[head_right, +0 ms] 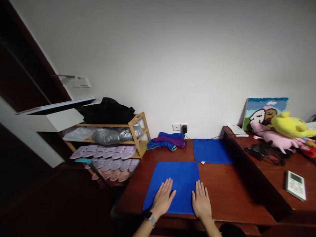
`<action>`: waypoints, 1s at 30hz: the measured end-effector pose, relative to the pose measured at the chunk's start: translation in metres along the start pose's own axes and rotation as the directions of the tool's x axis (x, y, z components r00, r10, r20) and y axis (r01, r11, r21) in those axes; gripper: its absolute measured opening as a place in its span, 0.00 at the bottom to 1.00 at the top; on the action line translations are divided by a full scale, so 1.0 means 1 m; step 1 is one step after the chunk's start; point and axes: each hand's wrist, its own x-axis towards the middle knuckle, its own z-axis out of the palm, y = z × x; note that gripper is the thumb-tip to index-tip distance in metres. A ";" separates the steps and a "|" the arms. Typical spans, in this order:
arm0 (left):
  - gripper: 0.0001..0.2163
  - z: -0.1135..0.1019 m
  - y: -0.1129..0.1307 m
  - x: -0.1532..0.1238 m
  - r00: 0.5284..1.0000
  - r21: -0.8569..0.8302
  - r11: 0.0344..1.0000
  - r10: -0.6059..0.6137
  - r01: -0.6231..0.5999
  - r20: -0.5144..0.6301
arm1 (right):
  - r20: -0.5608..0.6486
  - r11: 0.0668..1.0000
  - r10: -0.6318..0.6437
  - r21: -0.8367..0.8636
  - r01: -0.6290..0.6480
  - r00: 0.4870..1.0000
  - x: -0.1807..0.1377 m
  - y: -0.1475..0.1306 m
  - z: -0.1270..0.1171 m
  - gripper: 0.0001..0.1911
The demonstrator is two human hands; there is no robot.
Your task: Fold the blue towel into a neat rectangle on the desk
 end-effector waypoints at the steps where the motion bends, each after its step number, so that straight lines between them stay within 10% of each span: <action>1: 0.31 -0.005 -0.020 -0.009 0.998 0.026 0.998 -0.058 0.058 -0.006 | 0.001 1.000 0.005 -0.002 -0.005 1.000 0.000 0.000 0.000 0.38; 6: 0.31 -0.014 -0.079 -0.041 0.981 0.078 0.978 -0.188 0.192 -0.056 | 0.017 0.999 0.022 -0.032 -0.022 1.000 0.000 -0.003 -0.004 0.38; 20: 0.31 -0.015 -0.078 -0.037 0.979 0.090 0.978 -0.180 0.188 -0.091 | -0.064 0.999 -0.034 -0.017 0.033 0.997 -0.039 0.005 0.024 0.37; 30: 0.29 -0.007 0.105 0.010 0.966 -0.096 0.962 0.250 -0.256 -0.069 | -0.049 0.996 -0.086 0.004 0.087 0.995 -0.040 0.011 0.028 0.33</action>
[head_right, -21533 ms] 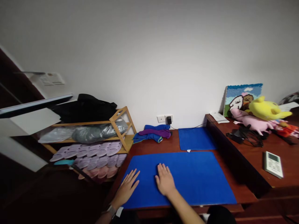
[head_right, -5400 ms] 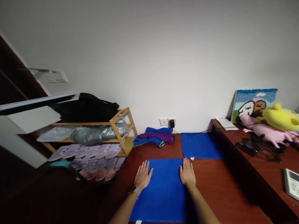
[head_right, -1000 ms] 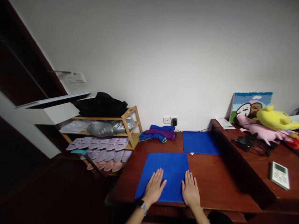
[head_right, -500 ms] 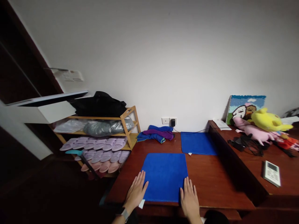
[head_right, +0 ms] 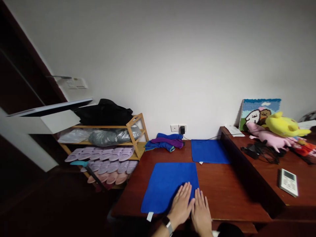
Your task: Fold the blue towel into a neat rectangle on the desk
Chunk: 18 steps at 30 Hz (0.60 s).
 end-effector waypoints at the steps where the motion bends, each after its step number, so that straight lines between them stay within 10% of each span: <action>1: 0.29 0.007 0.007 0.004 1.000 -0.020 1.000 -0.005 0.005 0.021 | 0.000 1.000 -0.003 -0.001 0.003 1.000 0.000 0.001 0.001 0.33; 5: 0.30 0.017 -0.014 -0.005 0.993 -0.013 0.996 -0.092 0.093 0.078 | -0.013 1.000 -0.024 -0.019 0.024 1.000 0.001 0.003 0.006 0.34; 12: 0.32 -0.026 -0.144 -0.076 0.894 0.184 0.882 -0.447 0.434 0.036 | -0.148 1.000 0.009 0.006 -0.008 0.989 0.004 0.003 0.016 0.39; 18: 0.32 -0.020 -0.182 -0.110 0.900 0.210 0.875 -0.430 0.435 -0.072 | -0.078 0.999 0.048 -0.013 -0.049 0.996 0.005 0.002 0.009 0.37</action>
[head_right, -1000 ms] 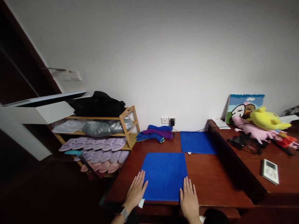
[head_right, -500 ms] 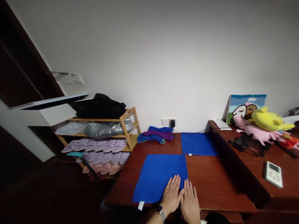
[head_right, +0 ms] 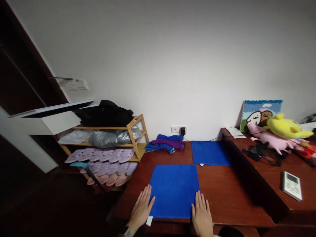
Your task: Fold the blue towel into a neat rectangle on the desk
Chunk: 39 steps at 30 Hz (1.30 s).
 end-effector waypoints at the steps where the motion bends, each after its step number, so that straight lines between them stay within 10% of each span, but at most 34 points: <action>1: 0.32 0.002 0.001 -0.001 1.000 0.001 1.000 0.001 -0.001 -0.013 | 0.025 1.000 0.018 -0.002 -0.017 1.000 0.004 -0.001 -0.005 0.37; 8: 0.32 0.006 0.005 0.000 1.000 0.012 1.000 -0.002 0.003 -0.019 | 0.146 0.999 0.035 -0.001 -0.035 0.989 0.067 -0.011 -0.049 0.36; 14: 0.32 -0.013 0.008 0.005 1.000 0.020 1.000 0.018 -0.018 -0.002 | 0.178 0.999 0.043 0.005 -0.045 0.983 0.089 -0.006 -0.036 0.37; 20: 0.29 -0.033 0.117 0.052 0.973 -0.119 0.966 0.227 -0.229 -0.028 | 0.195 0.999 0.047 -0.020 -0.044 0.980 0.086 -0.006 -0.036 0.37; 26: 0.29 0.002 0.213 0.088 0.930 -0.253 0.910 0.358 -0.327 0.086 | 0.225 0.998 0.014 -0.065 0.001 0.974 0.085 -0.007 -0.044 0.36; 39: 0.34 -0.003 0.011 0.086 0.994 -0.004 0.994 -0.109 0.109 0.022 | 0.189 0.998 0.054 -0.019 -0.052 0.981 0.086 -0.010 -0.037 0.37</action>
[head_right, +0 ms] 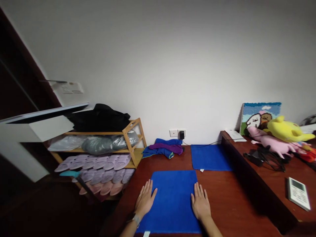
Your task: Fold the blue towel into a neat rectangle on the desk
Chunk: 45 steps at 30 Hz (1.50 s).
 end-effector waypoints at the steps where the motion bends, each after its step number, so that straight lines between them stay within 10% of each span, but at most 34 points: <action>1: 0.34 0.005 -0.003 0.000 1.000 0.006 1.000 0.001 -0.001 -0.026 | 0.008 1.000 0.006 0.003 -0.006 1.000 0.001 -0.001 -0.001 0.37; 10: 0.35 0.013 -0.001 0.002 0.999 0.019 1.000 0.008 -0.007 -0.050 | 0.004 0.999 0.012 0.048 -0.012 1.000 0.066 -0.017 -0.034 0.35; 22: 0.32 -0.001 0.003 0.001 0.996 0.076 0.996 0.061 -0.055 -0.071 | -0.022 0.998 -0.003 0.055 0.004 1.000 0.089 -0.007 -0.010 0.37; 30: 0.28 0.000 0.141 0.038 0.896 -0.096 0.891 0.442 -0.444 -0.043 | -0.040 0.999 -0.013 0.048 0.015 0.999 0.093 -0.004 -0.004 0.37; 34: 0.29 0.027 0.186 0.055 0.890 -0.165 0.883 0.453 -0.440 0.053 | -0.035 0.998 -0.044 0.045 0.046 0.998 0.094 -0.001 -0.001 0.36; 45: 0.30 0.006 0.028 0.069 0.994 0.023 0.996 0.089 -0.090 0.067 | -0.027 0.999 -0.006 0.040 0.007 1.000 0.091 -0.004 -0.006 0.37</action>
